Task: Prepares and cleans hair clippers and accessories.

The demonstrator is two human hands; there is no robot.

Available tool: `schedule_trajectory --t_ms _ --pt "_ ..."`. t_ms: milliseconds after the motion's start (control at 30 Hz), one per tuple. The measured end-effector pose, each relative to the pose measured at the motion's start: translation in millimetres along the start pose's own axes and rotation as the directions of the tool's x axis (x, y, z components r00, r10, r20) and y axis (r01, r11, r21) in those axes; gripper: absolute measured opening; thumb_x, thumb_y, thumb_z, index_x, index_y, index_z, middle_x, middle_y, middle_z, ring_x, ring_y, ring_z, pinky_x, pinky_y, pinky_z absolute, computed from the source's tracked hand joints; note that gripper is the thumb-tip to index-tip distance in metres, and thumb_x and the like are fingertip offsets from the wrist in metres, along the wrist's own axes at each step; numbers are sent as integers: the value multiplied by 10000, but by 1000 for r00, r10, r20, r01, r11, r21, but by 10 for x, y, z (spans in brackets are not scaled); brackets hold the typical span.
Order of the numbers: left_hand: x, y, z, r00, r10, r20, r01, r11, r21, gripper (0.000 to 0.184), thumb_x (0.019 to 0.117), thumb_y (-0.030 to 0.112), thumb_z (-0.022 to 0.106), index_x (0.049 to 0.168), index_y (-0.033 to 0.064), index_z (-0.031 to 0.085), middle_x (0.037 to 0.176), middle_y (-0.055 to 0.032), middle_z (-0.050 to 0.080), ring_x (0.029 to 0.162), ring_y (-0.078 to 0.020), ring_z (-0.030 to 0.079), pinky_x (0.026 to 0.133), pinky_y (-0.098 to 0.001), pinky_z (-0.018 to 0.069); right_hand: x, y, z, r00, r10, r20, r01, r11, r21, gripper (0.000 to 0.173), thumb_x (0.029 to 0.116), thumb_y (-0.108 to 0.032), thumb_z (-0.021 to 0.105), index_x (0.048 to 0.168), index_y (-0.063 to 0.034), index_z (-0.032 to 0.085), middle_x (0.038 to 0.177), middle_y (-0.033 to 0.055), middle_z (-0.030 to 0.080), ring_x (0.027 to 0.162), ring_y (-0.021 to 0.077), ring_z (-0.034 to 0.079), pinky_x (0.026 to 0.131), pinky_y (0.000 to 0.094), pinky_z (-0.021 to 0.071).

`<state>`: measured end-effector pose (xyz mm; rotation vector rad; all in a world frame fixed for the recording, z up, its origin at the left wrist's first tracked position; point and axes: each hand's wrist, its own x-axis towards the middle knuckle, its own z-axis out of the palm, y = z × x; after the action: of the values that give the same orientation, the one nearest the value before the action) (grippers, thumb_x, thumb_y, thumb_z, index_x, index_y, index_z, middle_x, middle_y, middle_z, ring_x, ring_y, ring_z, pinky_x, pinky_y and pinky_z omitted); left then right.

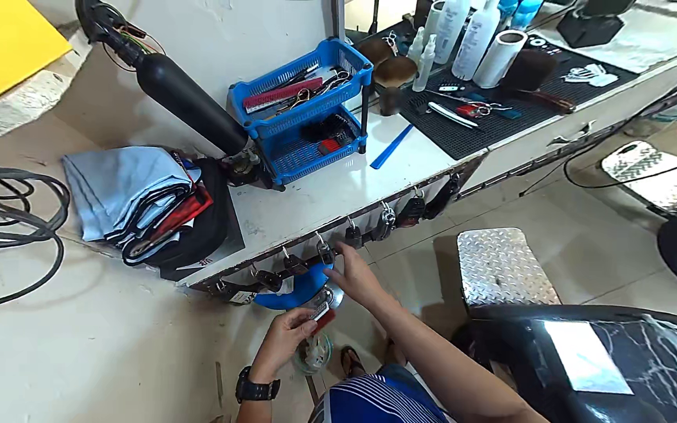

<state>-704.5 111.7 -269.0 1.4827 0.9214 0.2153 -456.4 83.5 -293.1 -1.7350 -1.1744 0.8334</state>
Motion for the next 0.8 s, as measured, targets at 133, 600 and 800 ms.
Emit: schedule_trajectory --t_ms 133,600,800 --pt "-128 14 -97 999 43 -19 -43 999 -31 312 950 159 721 1218 1 695 1160 -123 722 1033 -214 711 941 -369 594 398 79 437 978 130 -165 -119 990 79 766 890 -332 781 1474 21 435 1313 241 619 1216 355 619 1065 501 495" --pt "-367 -135 -258 984 114 -136 -142 965 -219 300 952 177 703 1178 -21 703 1066 -132 728 913 -192 706 822 -334 603 248 -588 -746 883 285 373 -122 907 -403 403 950 -374 661 1201 -61 625 936 170 678 813 318 678 764 562 548" --pt "-217 169 -151 882 231 -411 -320 934 -160 248 958 104 671 1166 -30 687 1015 -120 724 869 -192 700 765 -327 607 411 -853 -824 991 39 130 24 891 -453 334 883 -341 737 1097 -101 647 778 118 667 695 308 670 620 569 541"
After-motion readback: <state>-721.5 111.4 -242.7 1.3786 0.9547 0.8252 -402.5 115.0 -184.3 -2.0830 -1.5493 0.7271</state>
